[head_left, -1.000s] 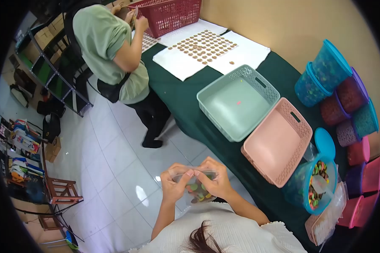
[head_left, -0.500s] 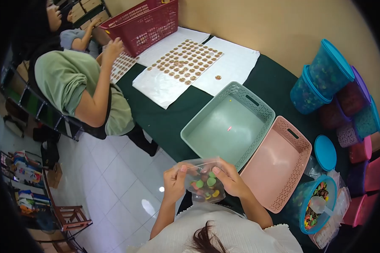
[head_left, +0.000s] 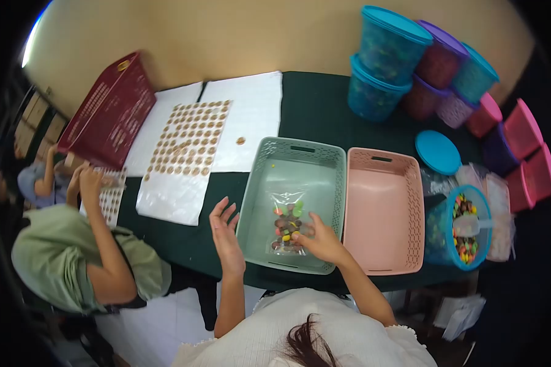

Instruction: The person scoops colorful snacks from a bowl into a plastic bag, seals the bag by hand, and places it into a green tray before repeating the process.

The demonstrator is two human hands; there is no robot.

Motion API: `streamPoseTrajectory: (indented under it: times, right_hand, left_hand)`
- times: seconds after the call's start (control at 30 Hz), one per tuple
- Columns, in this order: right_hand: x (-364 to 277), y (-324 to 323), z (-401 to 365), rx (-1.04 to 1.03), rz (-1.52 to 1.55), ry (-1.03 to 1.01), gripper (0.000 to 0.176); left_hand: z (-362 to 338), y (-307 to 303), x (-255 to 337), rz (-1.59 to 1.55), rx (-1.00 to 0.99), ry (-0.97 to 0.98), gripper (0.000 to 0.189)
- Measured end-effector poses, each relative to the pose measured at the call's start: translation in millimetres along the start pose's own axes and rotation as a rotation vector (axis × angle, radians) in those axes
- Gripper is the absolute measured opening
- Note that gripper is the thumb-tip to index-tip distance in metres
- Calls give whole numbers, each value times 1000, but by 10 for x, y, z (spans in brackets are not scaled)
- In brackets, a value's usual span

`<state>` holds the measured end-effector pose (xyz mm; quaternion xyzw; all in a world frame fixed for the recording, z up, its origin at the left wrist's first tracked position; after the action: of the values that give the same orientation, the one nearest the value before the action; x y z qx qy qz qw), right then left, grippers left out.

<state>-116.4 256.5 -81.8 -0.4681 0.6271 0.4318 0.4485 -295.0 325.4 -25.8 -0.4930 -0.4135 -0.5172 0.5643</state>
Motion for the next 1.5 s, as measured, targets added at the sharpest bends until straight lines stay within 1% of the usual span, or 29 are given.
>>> streamPoseTrajectory:
  times: [0.03,0.07,0.1,0.17,0.2,0.23,0.3,0.33,0.37,0.43,0.5,0.57,0.6,0.63,0.73,0.77,0.83,0.87,0.9,1.0,1.03,1.1,1.13,1.17,1.23,1.3,1.43,1.5]
  right_hand:
    - [-38,-19,13,128,-292,-128,55]
    - [86,-40,41,158,-411,-161,67]
    - [102,-68,-1,200,-405,-151,67]
    - [101,-86,-130,136,-174,-135,62]
    - [44,-96,-252,138,-158,-180,55]
    - [-2,-144,-384,203,-154,-179,55]
    - [-68,-142,-659,149,-57,-150,49]
    - [-76,-159,-825,223,-61,-147,43]
    - [-39,-196,-974,297,-56,-160,43]
    - [24,-239,-1282,397,-35,-228,39]
    - [94,-272,-1571,541,-24,-224,37]
    - [199,-294,-1843,675,51,-114,35]
    - [255,-299,-1951,704,78,-126,33]
    - [281,-316,-2057,735,74,-133,33]
    - [328,-408,-2325,794,105,-201,32]
    - [330,-463,-2410,814,98,-214,32]
    - [330,-581,-2593,841,130,-251,34]
    - [341,-656,-2703,850,105,-254,34]
    - [309,-729,-2837,863,92,-258,34]
    - [287,-973,-3255,894,50,-156,29]
    - [331,-1078,-3395,896,44,-162,29]
    - [409,-1299,-3697,948,27,-240,29]
    - [421,-1388,-3831,943,26,-234,29]
    - [395,-1485,-3977,968,-2,-246,30]
    - [362,-1637,-4184,987,-31,-252,30]
    - [345,-1802,-4367,1040,-33,-241,32]
    - [419,-2136,-4534,1027,14,-236,31]
    - [426,-2322,-4585,1066,15,-260,30]
  left_hand:
    - [61,5,-32,-45,-25,-15,54]
    - [110,18,-34,-70,-25,-5,48]
    - [146,37,-64,-77,-67,-7,48]
    - [177,144,-133,-111,-231,-9,42]
    - [174,238,-87,-102,-277,-30,30]
    - [161,336,-117,-116,-341,-27,30]
    - [69,581,-174,-84,-580,-12,21]
    - [-3,711,-124,-121,-650,-56,16]
    - [-82,823,-79,-136,-723,-39,16]
    - [-277,1026,-57,-155,-908,-97,13]
    - [-463,1198,19,-176,-1037,-61,11]
    - [-686,1312,135,-180,-1183,32,11]
    - [-796,1362,147,-228,-1227,-10,10]
    - [-907,1415,170,-241,-1255,-1,10]
    - [-1293,1619,217,-254,-1465,-59,9]
    - [-1416,1703,229,-222,-1524,22,11]
    - [-1702,1855,278,-160,-1622,122,13]
    - [-1850,1950,292,-150,-1658,172,17]
    - [-1999,2037,315,-166,-1666,181,17]
    - [-2461,2278,389,-124,-1700,178,18]
    - [-2595,2372,431,-129,-1699,186,18]
    - [-2879,2535,470,-147,-1751,170,17]
    - [-2990,2637,504,-132,-1742,222,16]
    - [-3086,2739,525,-133,-1737,214,16]
    - [-3216,2924,599,-106,-1714,259,16]
    - [-3288,3079,692,-116,-1630,282,16]
    - [-3414,3466,660,-84,-1607,232,16]
    - [-3487,3664,657,-43,-1608,216,16]
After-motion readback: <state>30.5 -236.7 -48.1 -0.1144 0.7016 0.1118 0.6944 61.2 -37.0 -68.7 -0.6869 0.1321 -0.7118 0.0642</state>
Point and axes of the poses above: each hand's wrist, its own z-axis towards the middle knuckle, its own y-axis out of the palm, x = y × z, the point moved 5 cm from there along z, towards the middle knuckle, and after that the axes turned 14 degrees about z, right-handed, at the moved point
